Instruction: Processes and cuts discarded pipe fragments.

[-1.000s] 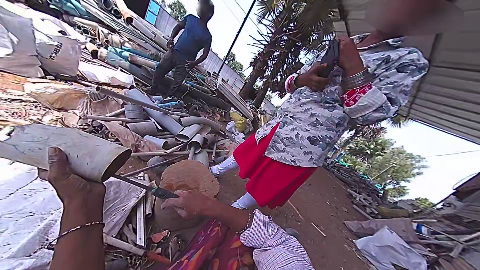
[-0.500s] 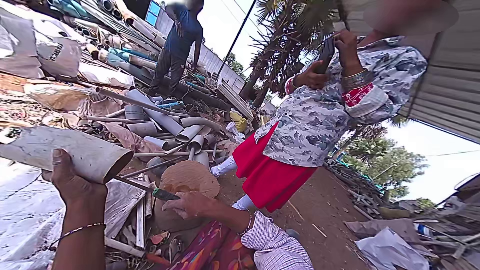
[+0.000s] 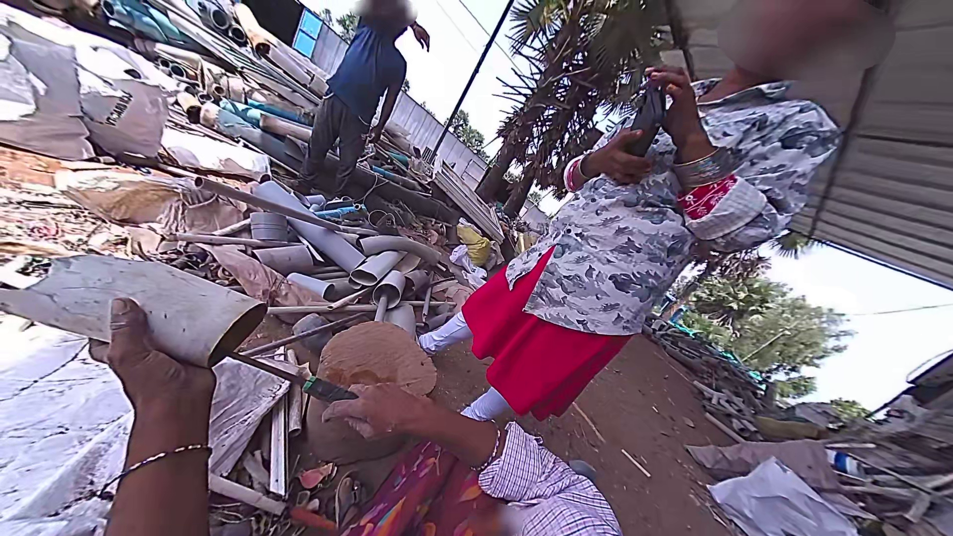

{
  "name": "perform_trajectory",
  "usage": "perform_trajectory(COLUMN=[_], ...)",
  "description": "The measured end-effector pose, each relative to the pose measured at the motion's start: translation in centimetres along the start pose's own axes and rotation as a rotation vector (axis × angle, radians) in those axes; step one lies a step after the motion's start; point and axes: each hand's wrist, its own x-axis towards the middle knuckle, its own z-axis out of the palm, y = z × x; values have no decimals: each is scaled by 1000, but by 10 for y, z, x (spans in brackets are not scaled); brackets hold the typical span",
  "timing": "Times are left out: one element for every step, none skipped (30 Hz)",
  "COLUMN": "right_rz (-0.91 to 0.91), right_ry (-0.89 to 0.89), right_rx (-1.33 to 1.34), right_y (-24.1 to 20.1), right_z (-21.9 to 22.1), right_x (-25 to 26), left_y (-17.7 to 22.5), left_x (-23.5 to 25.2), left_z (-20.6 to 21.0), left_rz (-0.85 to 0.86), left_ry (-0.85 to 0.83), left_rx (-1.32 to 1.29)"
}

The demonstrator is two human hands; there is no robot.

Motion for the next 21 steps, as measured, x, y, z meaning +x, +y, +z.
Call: perform_trajectory(right_rz=[-2, -8, -10, -10, -9, -10, -3, 3, 5, 3, 0, 1, 5, 9, 10, 7, 5, 5, 10, 21, 31], right_ry=[-1, 3, 4, 6, 4, 3, -6, -12, -15, -15, -16, -21, -27, -32, -32, -29, -29, -31, -34, -39, -50], right_rx=[0, 3, 4, 5, 7, 8, 7, 4, 2, -3, -6, -7, -7, -5, -2, 3, 6, 8, 8, 8, 6], right_y=[0, 2, 2, 3, 3, 3, 2, 2, 2, 2, 2, 1, 1, 1, 1, 2, 2, 2, 1, -1, -2], right_z=[0, 1, 1, 2, 2, 1, 1, 0, 0, 0, 0, 0, 0, 0, 0, 1, 1, 0, -1, -2, -2], right_x=[0, 0, 0, 1, 1, 1, 1, 1, 1, 1, 1, 1, 2, 2, 2, 2, 2, 2, 1, 0, 0], left_y=[0, 1, 1, 2, 4, 5, 6, 7, 8, 9, 9, 8, 8, 8, 9, 11, 12, 12, 12, 11, 11], left_x=[0, -1, -2, -3, -4, -5, -5, -6, -6, -7, -7, -6, -5, -6, -6, -6, -7, -7, -8, -8, -8], left_z=[0, 1, 2, 4, 5, 6, 7, 8, 9, 10, 10, 9, 9, 9, 9, 10, 11, 12, 13, 13, 14], left_rz=[0, -2, -3, -5, -8, -7, -2, 1, 3, 6, 10, 16, 18, 14, 9, 5, 3, 1, -2, -9, -18], left_ry=[-5, -7, -8, -7, -4, -1, 2, 3, 4, 6, 7, 6, 7, 11, 14, 18, 24, 32, 39, 48, 62], left_rx=[0, -4, -12, -16, -12, -10, -9, -6, -1, 5, 6, 6, 0, -3, -2, -4, -2, 3, 10, 15, 19])
